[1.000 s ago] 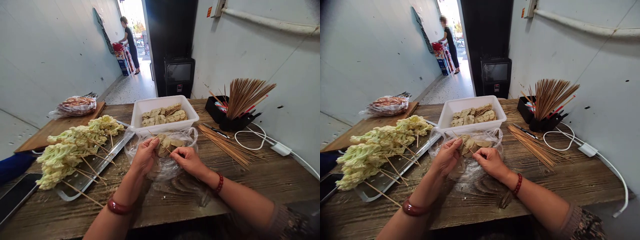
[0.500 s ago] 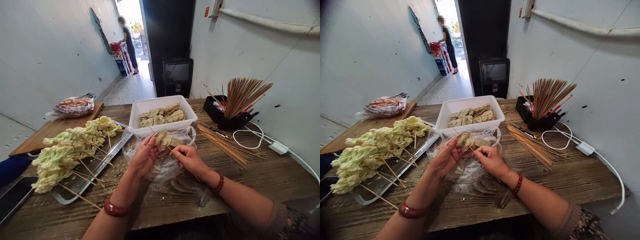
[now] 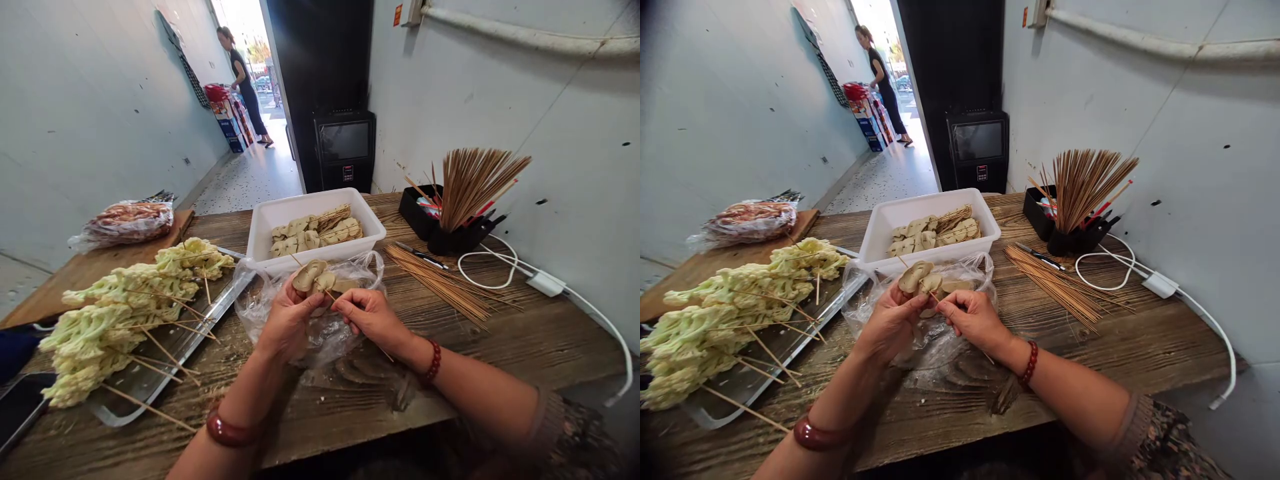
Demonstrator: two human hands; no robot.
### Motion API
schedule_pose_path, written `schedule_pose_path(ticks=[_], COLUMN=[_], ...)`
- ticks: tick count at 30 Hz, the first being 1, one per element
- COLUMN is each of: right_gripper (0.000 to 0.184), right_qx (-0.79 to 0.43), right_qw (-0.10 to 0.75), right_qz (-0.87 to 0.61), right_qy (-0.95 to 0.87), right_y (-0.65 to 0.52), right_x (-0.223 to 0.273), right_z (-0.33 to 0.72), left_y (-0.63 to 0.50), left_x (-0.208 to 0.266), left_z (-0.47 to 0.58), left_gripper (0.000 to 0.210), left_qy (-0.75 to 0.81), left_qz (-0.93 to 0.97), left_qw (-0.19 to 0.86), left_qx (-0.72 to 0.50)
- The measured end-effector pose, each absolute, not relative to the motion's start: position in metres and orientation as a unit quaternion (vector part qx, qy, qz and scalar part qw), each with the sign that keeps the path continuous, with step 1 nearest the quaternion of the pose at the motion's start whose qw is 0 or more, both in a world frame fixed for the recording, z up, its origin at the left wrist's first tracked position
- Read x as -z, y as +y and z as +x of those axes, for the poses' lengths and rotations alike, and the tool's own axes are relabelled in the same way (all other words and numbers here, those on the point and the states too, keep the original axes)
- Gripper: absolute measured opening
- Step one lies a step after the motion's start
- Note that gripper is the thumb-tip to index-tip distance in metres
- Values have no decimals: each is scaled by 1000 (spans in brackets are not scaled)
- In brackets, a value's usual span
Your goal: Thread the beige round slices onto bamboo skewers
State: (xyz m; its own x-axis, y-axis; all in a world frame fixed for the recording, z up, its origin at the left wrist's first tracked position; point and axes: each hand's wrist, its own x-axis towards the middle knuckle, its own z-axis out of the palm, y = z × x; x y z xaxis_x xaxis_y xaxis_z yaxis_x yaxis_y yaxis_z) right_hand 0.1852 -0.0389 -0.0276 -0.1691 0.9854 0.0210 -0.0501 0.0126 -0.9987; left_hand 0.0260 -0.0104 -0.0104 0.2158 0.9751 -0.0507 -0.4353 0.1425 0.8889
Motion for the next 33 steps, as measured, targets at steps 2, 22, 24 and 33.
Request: schedule_pose_path(ticks=[2, 22, 24, 33], right_gripper=[29, 21, 21, 21], right_qx=[-539, -525, -524, -516], right_qw=[466, 466, 470, 454], right_qz=[-439, -438, -434, -448], right_qy=[-548, -562, -563, -572], right_y=[-39, -39, -39, -41], right_x=[28, 32, 31, 33], right_z=[185, 187, 188, 186], left_y=[-10, -14, -12, -2], left_x=[13, 12, 11, 12], left_z=[26, 28, 26, 15], left_gripper=[55, 58, 51, 32], left_qy=[348, 353, 345, 357], left_qz=[390, 393, 377, 310], left_qw=[660, 657, 674, 687], left_qx=[-539, -538, -534, -552])
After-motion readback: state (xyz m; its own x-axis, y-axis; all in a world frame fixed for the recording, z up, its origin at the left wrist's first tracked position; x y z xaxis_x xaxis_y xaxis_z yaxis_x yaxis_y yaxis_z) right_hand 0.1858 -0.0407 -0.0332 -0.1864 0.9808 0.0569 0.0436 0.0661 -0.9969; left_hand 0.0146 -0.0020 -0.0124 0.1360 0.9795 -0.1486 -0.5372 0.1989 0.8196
